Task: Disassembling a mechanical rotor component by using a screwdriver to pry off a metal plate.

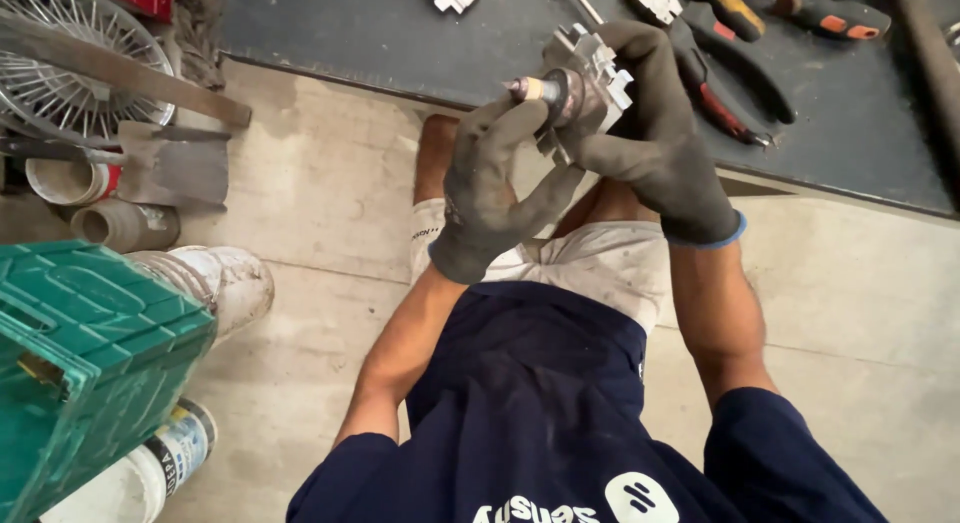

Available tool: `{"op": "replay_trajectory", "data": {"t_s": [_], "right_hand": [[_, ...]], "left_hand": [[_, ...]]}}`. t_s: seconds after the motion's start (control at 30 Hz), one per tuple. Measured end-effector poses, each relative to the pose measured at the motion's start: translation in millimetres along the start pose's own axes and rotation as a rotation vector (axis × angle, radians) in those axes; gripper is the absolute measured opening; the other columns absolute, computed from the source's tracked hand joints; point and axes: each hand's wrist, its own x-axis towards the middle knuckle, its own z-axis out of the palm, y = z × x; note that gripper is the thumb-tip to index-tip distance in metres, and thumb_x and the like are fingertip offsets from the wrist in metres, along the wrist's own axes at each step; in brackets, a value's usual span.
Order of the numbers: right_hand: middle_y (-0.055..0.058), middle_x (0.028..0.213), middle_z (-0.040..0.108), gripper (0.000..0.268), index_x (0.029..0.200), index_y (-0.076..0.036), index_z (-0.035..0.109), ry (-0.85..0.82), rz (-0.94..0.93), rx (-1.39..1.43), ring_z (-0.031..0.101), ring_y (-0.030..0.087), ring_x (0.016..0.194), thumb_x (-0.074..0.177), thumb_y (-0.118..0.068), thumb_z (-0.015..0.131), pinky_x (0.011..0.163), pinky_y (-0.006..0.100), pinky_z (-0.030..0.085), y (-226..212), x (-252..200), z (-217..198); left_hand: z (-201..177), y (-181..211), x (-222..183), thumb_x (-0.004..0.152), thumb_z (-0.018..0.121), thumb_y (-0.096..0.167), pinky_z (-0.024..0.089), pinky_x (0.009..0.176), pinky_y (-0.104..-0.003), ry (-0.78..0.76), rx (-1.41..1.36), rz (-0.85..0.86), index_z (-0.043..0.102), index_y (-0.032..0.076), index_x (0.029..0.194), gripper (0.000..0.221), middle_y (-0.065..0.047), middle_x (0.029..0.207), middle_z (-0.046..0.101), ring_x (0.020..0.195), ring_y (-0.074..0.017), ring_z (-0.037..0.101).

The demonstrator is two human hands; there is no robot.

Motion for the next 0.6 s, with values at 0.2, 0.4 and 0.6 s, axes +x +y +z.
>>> {"op": "replay_trajectory", "data": {"t_s": [0.2,0.4,0.6], "right_hand": [[0.019,0.149,0.053,0.085,0.154,-0.003,0.036,0.104,0.063,0.071,0.057,0.026,0.136,0.077,0.002,0.072,0.117,0.034,0.047,19,2,-13],[0.008,0.117,0.068,0.026,0.125,0.003,0.061,0.275,0.052,0.091,0.064,0.012,0.107,0.101,-0.003,0.064,0.098,0.025,0.054,21,1,-3],[0.041,0.134,0.054,0.027,0.103,0.018,0.052,0.042,-0.574,-0.625,0.056,0.052,0.114,0.109,-0.008,0.059,0.100,0.058,0.045,14,3,-11]], "left_hand": [[-2,-7,2,0.101,0.086,0.027,0.073,0.092,-0.036,-0.141,0.365,0.078,0.050,0.019,0.148,0.061,-0.012,0.142,0.053,0.131,-0.0290,0.068],[-4,-18,1,0.105,0.072,0.015,0.069,0.067,-0.038,-0.060,0.460,0.199,0.063,0.010,0.135,0.032,-0.013,0.110,0.056,0.085,-0.0274,0.072],[-3,3,18,0.107,0.071,0.004,0.073,0.097,-0.042,-0.158,0.524,0.480,0.056,-0.002,0.129,0.027,-0.013,0.135,0.059,0.129,-0.0374,0.058]]}}
